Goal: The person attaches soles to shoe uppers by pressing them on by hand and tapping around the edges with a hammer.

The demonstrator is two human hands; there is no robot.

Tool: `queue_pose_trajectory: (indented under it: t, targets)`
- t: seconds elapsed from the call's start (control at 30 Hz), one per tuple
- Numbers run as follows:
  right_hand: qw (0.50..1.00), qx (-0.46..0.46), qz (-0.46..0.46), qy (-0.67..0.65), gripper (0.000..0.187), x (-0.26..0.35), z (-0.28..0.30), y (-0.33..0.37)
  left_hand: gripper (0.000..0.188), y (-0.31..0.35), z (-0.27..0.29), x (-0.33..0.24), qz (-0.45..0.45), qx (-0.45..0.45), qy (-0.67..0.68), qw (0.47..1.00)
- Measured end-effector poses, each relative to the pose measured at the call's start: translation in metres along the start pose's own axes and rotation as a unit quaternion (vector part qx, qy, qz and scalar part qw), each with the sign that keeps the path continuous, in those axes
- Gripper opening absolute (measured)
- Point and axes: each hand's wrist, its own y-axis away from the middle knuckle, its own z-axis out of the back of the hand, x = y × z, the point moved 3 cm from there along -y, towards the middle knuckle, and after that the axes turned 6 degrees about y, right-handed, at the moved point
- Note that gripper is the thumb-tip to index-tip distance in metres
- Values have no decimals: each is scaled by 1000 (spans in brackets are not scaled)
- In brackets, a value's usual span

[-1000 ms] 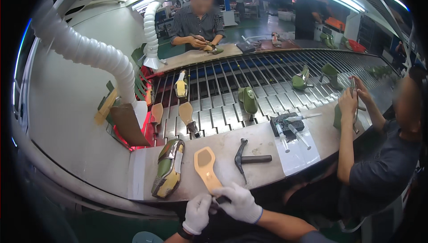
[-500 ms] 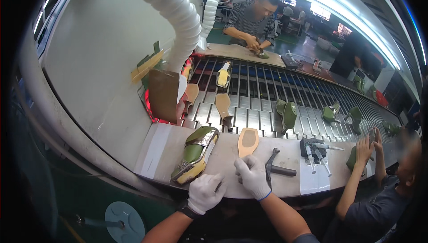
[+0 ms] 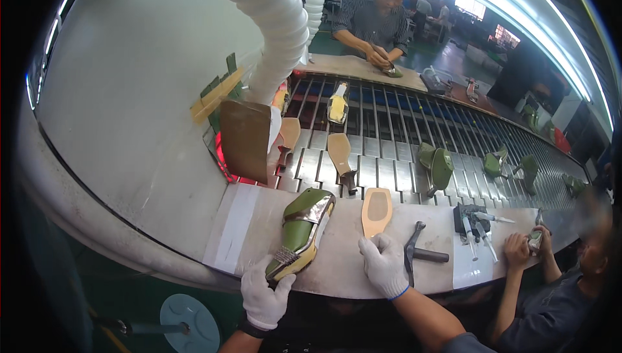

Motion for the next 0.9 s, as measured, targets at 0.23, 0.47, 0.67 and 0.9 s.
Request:
queue_pose_trajectory:
  t: [0.23, 0.47, 0.67, 0.9]
  targets:
    - [999, 6, -32, -28, 24, 8, 5, 14, 35, -37, 15, -18, 152, 53, 256, 953]
    - [901, -67, 254, 346, 33, 22, 30, 48, 25, -92, 64, -71, 38, -6, 315, 948]
    - [998, 54, 28, 31, 32, 17, 81, 121, 46, -116, 31, -70, 0, -35, 461, 887]
    - [855, 227, -357, -300, 45, -57, 68, 176, 54, -117, 26, -90, 30, 17, 505, 863]
